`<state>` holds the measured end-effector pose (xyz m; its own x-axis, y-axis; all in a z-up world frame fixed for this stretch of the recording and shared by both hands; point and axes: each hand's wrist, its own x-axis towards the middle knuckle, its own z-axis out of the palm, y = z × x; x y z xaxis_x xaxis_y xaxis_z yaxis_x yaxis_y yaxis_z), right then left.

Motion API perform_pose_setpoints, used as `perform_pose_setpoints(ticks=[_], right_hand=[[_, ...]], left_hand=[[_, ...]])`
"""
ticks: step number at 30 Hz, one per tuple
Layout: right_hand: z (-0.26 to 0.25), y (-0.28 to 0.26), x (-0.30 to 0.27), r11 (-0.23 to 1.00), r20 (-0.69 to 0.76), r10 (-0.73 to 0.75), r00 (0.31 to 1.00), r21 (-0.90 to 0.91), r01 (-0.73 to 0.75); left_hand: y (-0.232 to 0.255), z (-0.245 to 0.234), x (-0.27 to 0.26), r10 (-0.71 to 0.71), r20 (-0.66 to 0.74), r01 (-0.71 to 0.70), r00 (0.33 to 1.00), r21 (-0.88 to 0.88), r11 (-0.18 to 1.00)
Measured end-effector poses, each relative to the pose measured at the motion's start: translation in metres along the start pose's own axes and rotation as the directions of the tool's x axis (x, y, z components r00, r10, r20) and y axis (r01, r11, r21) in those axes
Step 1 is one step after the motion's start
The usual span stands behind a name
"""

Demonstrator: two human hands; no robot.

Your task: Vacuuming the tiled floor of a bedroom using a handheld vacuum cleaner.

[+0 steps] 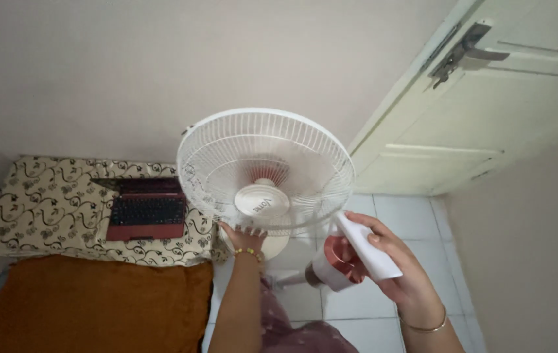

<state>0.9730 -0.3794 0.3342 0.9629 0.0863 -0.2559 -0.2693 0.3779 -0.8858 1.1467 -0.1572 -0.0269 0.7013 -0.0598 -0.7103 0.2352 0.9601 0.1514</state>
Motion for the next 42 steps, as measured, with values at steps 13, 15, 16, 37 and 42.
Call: perform_pose_setpoints(ticks=[13,15,16,37,42], right_hand=[[-0.003,0.009,-0.013,1.0,0.005,-0.004,1.0,0.004,0.004],[-0.002,0.009,-0.013,0.999,0.058,-0.045,0.997,0.006,0.044],[0.001,0.009,-0.013,0.999,0.067,-0.051,0.996,0.011,0.051],[0.006,0.031,-0.031,1.0,-0.097,0.006,0.995,-0.004,-0.006],[0.007,0.036,-0.041,0.998,-0.078,-0.057,0.995,0.033,0.06]], left_hand=[[0.003,0.034,0.008,-0.007,0.106,-0.012,0.994,0.173,0.985],[0.014,0.041,-0.004,-0.041,0.055,0.025,0.998,0.253,0.967],[0.013,0.041,-0.003,-0.03,0.062,0.013,0.998,0.255,0.967],[0.027,0.01,-0.022,-0.118,-0.024,0.113,0.993,0.516,0.849],[0.035,-0.003,-0.038,-0.093,0.012,0.07,0.996,0.561,0.825]])
